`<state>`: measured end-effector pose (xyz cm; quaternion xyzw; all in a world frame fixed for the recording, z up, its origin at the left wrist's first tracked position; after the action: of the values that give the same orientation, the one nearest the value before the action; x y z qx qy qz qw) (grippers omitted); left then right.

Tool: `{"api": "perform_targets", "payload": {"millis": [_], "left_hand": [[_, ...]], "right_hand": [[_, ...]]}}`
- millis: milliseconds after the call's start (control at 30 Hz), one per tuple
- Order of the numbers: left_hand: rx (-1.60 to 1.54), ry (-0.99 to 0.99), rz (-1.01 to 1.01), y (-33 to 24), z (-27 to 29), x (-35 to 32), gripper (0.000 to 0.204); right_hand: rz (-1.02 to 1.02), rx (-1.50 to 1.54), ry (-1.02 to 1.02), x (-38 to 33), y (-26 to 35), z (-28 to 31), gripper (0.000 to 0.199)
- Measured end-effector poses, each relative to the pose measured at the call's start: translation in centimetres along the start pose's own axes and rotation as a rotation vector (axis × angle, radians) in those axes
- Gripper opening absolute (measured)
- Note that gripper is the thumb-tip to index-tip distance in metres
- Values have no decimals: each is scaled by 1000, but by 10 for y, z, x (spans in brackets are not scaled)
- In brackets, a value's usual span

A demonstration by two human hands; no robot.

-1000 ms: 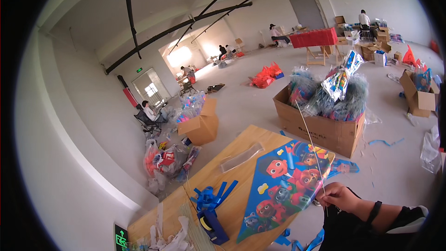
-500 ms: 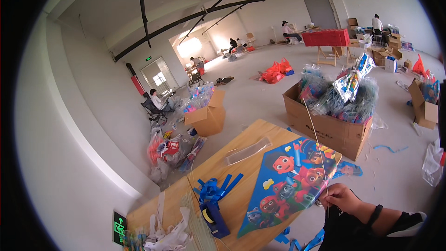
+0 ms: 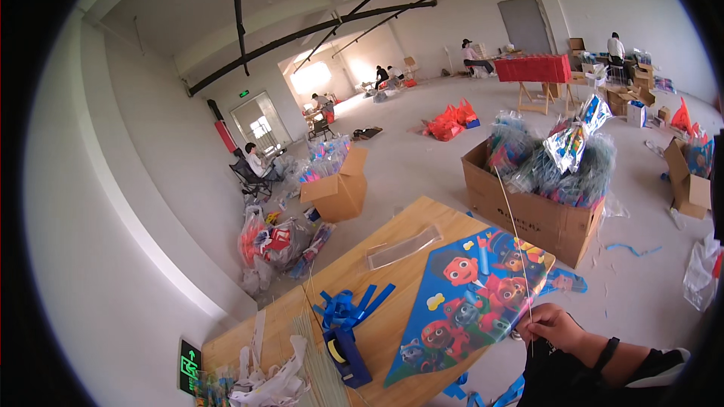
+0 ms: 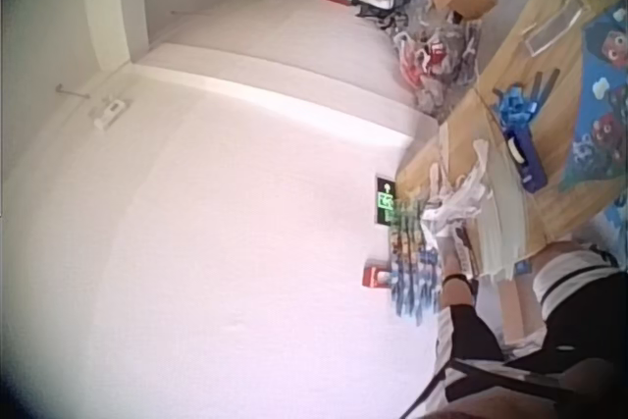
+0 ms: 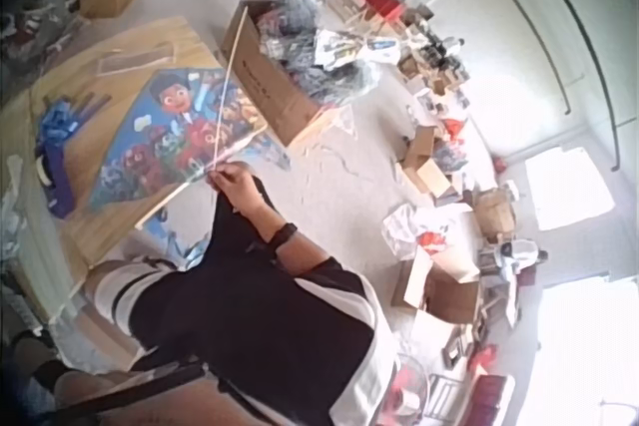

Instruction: Assembling a kite by attaching plastic supports and securing them with tape.

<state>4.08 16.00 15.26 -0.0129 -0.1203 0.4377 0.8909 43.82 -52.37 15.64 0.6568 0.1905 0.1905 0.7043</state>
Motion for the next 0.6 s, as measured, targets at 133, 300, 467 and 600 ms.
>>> {"api": "perform_targets", "payload": {"millis": [133, 300, 467, 600], "left_hand": [[-25, -24, 32, 3, -2, -2, 16], [-48, -54, 69, 8, -1, -3, 16], [-69, -75, 116, 17, -2, -10, 16], [-83, -97, 149, 23, -1, -18, 16]], "right_hand": [[-9, -5, -19, -1, 0, -1, 19], [-17, -53, -11, 1, 4, -1, 19], [3, -26, 17, 4, 4, -4, 19], [-16, -34, 7, 3, 1, -3, 19]]}}
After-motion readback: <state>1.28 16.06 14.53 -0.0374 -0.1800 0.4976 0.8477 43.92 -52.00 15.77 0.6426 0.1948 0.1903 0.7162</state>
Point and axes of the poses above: each hand's wrist, its own x-axis towards the middle knuckle, its own z-axis out of the back of the hand, y = z × x, the point moved 4 cm from there along x, towards the middle knuckle
